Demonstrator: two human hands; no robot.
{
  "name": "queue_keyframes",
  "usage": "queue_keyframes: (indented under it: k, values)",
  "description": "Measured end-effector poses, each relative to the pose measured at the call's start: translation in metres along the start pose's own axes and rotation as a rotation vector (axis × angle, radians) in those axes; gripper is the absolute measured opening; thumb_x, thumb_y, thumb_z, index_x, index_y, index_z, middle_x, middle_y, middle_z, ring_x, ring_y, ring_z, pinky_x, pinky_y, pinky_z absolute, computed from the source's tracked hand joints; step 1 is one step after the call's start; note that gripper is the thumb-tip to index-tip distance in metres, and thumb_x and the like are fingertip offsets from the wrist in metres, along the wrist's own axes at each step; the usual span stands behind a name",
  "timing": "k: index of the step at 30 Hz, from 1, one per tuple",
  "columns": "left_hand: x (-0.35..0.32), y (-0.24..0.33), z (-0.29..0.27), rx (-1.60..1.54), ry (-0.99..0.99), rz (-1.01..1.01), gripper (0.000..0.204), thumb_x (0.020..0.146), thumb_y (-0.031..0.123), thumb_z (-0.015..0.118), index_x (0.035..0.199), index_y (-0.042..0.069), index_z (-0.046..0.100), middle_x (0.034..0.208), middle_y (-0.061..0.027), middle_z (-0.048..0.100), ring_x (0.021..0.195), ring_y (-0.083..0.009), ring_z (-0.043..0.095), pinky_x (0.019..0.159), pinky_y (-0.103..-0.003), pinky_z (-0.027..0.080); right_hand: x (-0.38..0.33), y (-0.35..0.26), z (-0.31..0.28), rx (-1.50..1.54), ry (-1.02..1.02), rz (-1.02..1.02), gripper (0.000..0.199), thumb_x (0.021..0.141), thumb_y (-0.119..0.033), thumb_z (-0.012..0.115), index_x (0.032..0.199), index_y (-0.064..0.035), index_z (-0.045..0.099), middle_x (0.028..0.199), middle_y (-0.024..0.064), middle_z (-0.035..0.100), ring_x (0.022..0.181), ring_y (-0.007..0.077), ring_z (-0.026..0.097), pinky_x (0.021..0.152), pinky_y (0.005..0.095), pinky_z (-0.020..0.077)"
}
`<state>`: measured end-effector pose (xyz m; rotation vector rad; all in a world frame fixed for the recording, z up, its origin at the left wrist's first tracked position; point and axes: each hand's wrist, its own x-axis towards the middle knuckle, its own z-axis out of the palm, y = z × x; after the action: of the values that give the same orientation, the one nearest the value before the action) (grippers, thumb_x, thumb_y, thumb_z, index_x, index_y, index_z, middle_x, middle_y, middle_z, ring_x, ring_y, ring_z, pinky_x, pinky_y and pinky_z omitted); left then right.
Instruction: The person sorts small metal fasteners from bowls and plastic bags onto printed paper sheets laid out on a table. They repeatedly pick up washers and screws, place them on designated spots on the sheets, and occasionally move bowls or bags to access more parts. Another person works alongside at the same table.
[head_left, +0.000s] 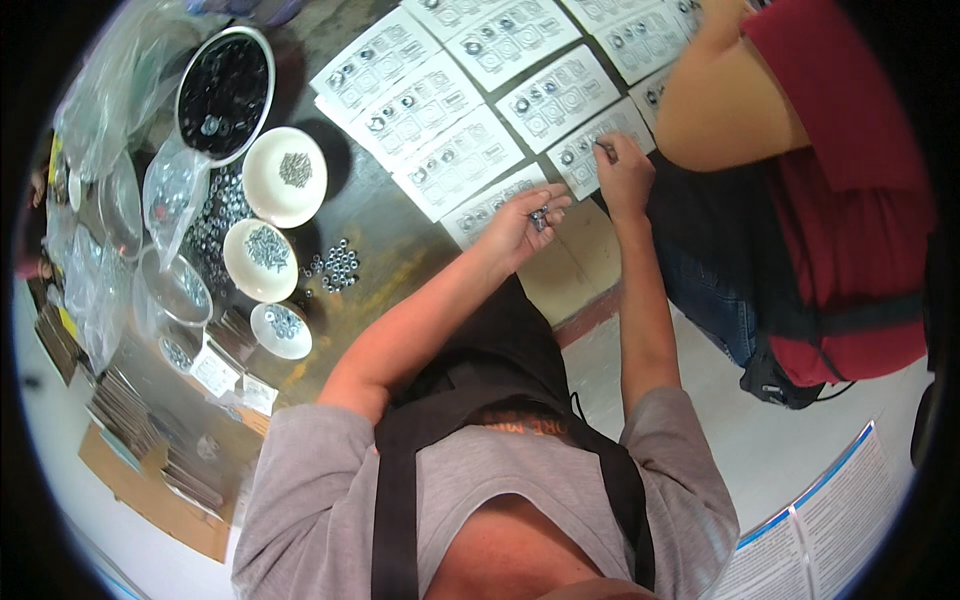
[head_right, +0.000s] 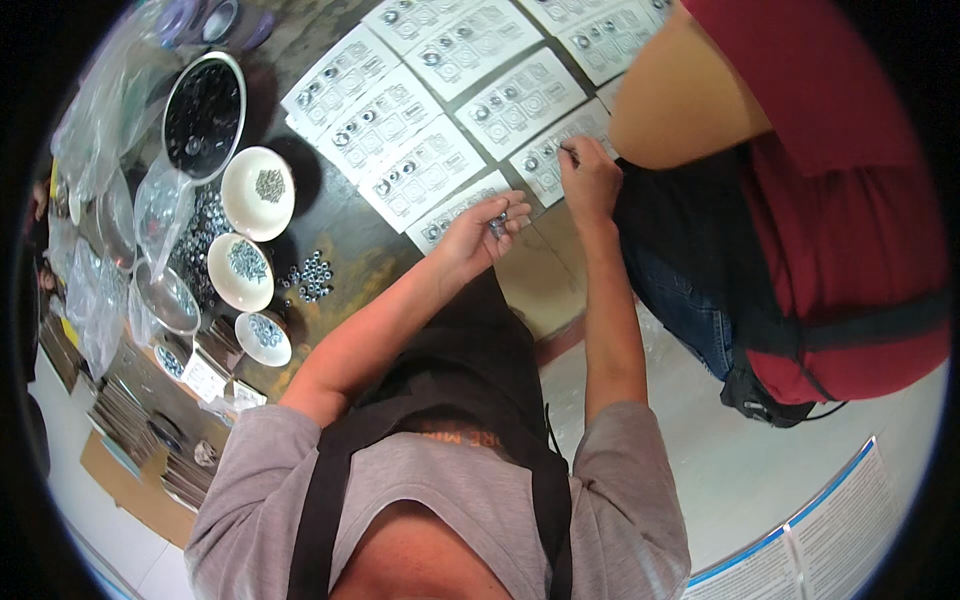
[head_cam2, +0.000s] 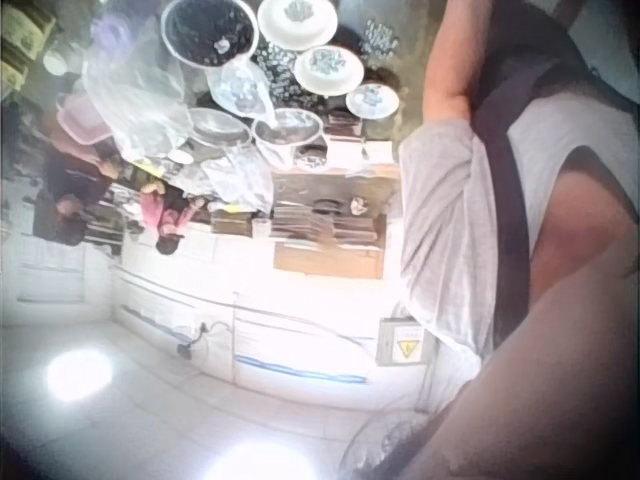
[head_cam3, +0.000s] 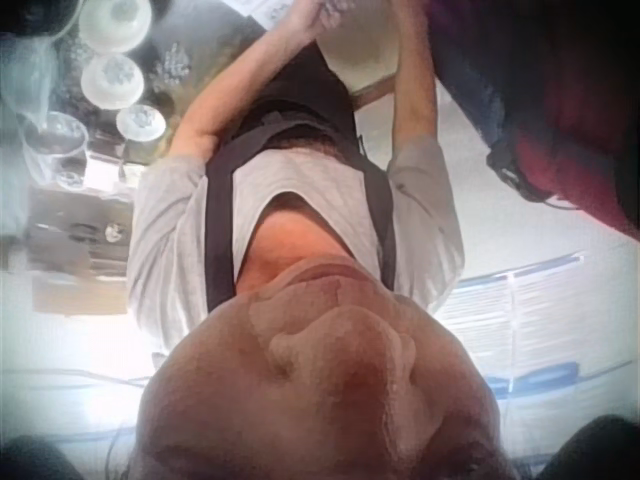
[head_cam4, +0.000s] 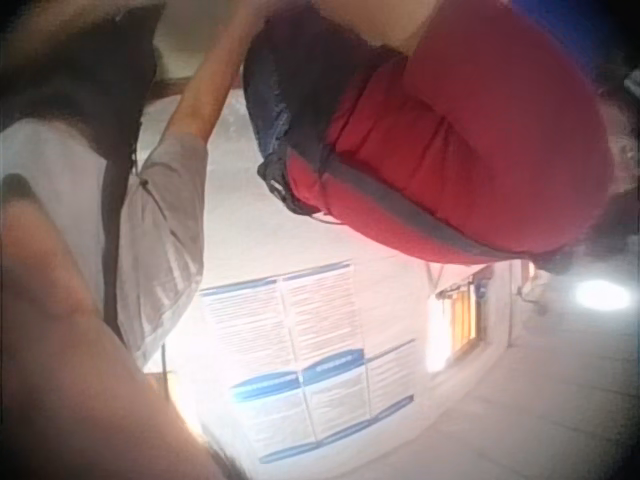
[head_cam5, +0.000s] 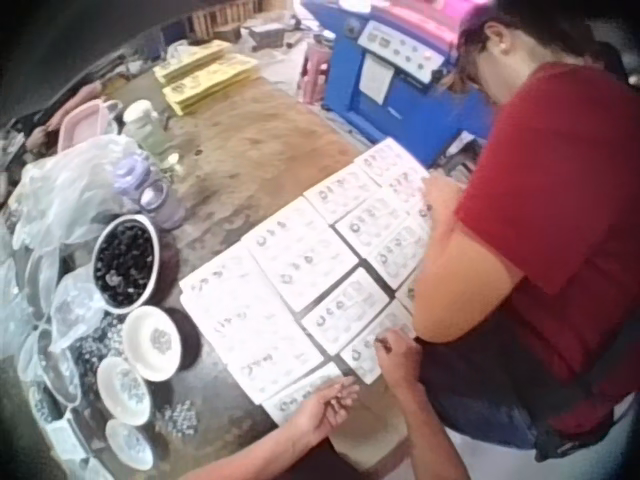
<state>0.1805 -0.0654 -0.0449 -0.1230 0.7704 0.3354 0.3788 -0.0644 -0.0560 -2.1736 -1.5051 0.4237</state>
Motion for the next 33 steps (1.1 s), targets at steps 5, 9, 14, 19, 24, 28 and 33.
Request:
queue_keyframes:
  k: [5, 9, 14, 19, 24, 28, 33]
  values:
    - [-0.009, -0.002, -0.005, -0.007, 0.031, 0.058, 0.027, 0.091, 0.021, 0.052, 0.115, 0.009, 0.058, 0.102, -0.0019, 0.064, 0.071, -0.0059, 0.054, 0.053, -0.019, 0.041, 0.003, -0.009, -0.002, -0.147, 0.007, -0.046, 0.013, 0.078, -0.012, 0.069, 0.087, -0.0059, 0.063, 0.086, 0.0101, 0.064, 0.076, 0.0284, 0.063, 0.064, 0.0369, 0.0494]
    - [-0.045, 0.01, -0.02, -0.195, 0.095, 0.092, 0.025, 0.094, 0.031, 0.051, 0.106, 0.011, 0.06, 0.079, 0.0012, 0.056, 0.05, -0.0069, 0.038, 0.043, -0.021, 0.026, -0.008, -0.032, -0.016, -0.037, 0.024, -0.027, 0.015, 0.081, -0.013, 0.068, 0.088, -0.0027, 0.061, 0.083, 0.0129, 0.062, 0.073, 0.0283, 0.062, 0.063, 0.037, 0.0488]
    - [-0.136, 0.035, -0.07, -0.202, 0.283, 0.423, 0.045, 0.092, 0.053, 0.049, 0.069, 0.014, 0.047, 0.053, 0.0046, 0.035, 0.041, -0.0077, 0.026, 0.038, -0.023, 0.016, -0.05, -0.08, -0.014, 0.172, -0.232, -0.073, 0.01, 0.082, -0.009, 0.065, 0.081, -0.0001, 0.062, 0.069, 0.0114, 0.062, 0.062, 0.0224, 0.06, 0.06, 0.0312, 0.0474]
    - [-0.228, 0.1, -0.158, 0.103, 0.98, 0.942, 0.04, 0.091, 0.043, 0.055, 0.066, 0.013, 0.052, 0.052, 0.0046, 0.039, 0.042, -0.0078, 0.031, 0.04, -0.026, 0.021, -0.096, -0.135, -0.003, 0.38, -0.567, -0.152, 0.008, 0.083, -0.006, 0.063, 0.084, 0.0025, 0.063, 0.067, 0.0059, 0.061, 0.065, 0.0079, 0.058, 0.061, 0.0241, 0.0465]
    - [-0.275, 0.205, -0.246, 0.439, 1.101, 1.13, 0.026, 0.083, 0.026, 0.062, 0.094, 0.003, 0.069, 0.077, -0.0051, 0.065, 0.069, -0.0131, 0.059, 0.065, -0.028, 0.046, -0.122, -0.182, 0.004, 0.295, -0.647, -0.249, 0.009, 0.082, -0.007, 0.063, 0.081, 0.0019, 0.062, 0.067, 0.0105, 0.06, 0.06, 0.0164, 0.058, 0.058, 0.0277, 0.0452]
    - [-0.264, 0.235, -0.259, 0.897, 1.228, 1.047, 0.037, 0.078, 0.02, 0.061, 0.111, 0.003, 0.065, 0.097, -0.0155, 0.068, 0.088, -0.026, 0.065, 0.082, -0.034, 0.049, -0.126, -0.21, 0.042, 0.413, -0.561, -0.138, 0.013, 0.085, -0.008, 0.063, 0.083, 0.0042, 0.062, 0.065, 0.0033, 0.059, 0.059, 0.007, 0.053, 0.054, 0.0224, 0.0421]
    - [-0.247, 0.208, -0.213, 1.433, 1.255, 1.605, 0.027, 0.081, 0.022, 0.061, 0.101, 0.005, 0.066, 0.1, -0.0146, 0.065, 0.094, -0.0328, 0.061, 0.084, -0.039, 0.048, -0.1, -0.25, 0.099, 0.697, -0.507, 0.205, 0.015, 0.086, -0.012, 0.061, 0.086, 0.0022, 0.065, 0.071, 0.0032, 0.063, 0.062, 0.0078, 0.058, 0.056, 0.0235, 0.0454]
